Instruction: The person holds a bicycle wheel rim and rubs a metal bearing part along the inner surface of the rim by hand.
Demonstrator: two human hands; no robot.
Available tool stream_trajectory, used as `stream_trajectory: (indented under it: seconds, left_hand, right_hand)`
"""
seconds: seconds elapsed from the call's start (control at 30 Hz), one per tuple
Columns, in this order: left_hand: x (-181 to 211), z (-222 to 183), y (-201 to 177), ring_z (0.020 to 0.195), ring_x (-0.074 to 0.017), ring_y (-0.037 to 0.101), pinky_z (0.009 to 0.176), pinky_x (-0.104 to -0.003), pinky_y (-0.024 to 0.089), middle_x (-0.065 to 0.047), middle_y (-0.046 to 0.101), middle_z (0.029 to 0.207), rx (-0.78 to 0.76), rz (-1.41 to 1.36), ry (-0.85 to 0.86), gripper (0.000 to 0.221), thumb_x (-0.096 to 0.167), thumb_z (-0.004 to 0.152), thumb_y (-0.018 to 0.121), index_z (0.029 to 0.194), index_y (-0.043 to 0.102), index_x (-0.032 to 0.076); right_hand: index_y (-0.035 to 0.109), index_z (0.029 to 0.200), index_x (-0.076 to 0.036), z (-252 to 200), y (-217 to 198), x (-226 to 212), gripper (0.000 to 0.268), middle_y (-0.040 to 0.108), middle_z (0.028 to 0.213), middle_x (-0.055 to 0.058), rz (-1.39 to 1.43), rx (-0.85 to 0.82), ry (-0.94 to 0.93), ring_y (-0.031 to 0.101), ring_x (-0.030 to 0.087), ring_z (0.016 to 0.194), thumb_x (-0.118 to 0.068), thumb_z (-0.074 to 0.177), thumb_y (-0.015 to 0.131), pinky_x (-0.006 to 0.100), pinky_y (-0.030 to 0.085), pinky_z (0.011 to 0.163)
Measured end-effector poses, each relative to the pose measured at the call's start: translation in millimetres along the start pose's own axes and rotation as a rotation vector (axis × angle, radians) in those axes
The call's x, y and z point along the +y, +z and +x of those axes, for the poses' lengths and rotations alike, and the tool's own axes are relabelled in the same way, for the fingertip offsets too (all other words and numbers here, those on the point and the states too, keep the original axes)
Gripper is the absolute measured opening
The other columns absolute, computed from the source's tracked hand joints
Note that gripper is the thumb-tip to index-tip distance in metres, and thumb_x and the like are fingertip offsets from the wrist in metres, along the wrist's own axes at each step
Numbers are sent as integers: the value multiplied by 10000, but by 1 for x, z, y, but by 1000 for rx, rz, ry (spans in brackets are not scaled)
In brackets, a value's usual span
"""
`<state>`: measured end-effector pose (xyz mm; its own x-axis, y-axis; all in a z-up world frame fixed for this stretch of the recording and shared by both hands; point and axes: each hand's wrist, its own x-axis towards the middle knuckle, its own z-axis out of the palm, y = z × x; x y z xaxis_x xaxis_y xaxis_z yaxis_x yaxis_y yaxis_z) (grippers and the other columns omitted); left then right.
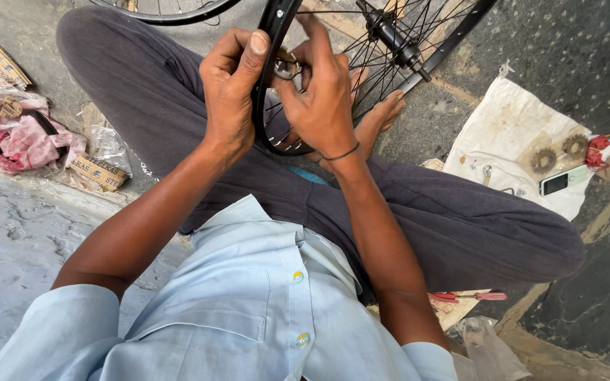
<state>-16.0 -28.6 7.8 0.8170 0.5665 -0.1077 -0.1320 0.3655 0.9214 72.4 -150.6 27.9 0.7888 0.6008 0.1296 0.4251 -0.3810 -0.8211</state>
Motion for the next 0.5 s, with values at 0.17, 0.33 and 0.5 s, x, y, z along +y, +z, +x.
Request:
stream_trajectory:
  seconds: [0.17,0.33,0.5]
  left_hand:
    - [4,3,0,809,-93,632,762,-260,555,-36,665,884,-14,6,-14,406,445,1031,697,994,649,44]
    - [7,3,1,840,-104,680,786,-256,568,-49,706,919,-20,40,-7,409,456,1024,683,1020,655,48]
    - [3,3,-1,828,-90,634,772,-261,548,-26,649,906,-11,12,-11,407,439,1053,692,987,652,39]
  right_hand:
    - [606,1024,-34,4,-8,8,234,592,1117,88,526,-41,-126,633,144,913,-80,862,769,318,554,812]
    - [617,1318,0,2,-1,11,497,692,1050,72,333,-49,-94,595,148,876,-114,870,798,338,506,810]
    - [610,1018,-47,2,0,7,253,617,1068,104,420,-10,-66,578,134,828,-125,850,782,332,513,767]
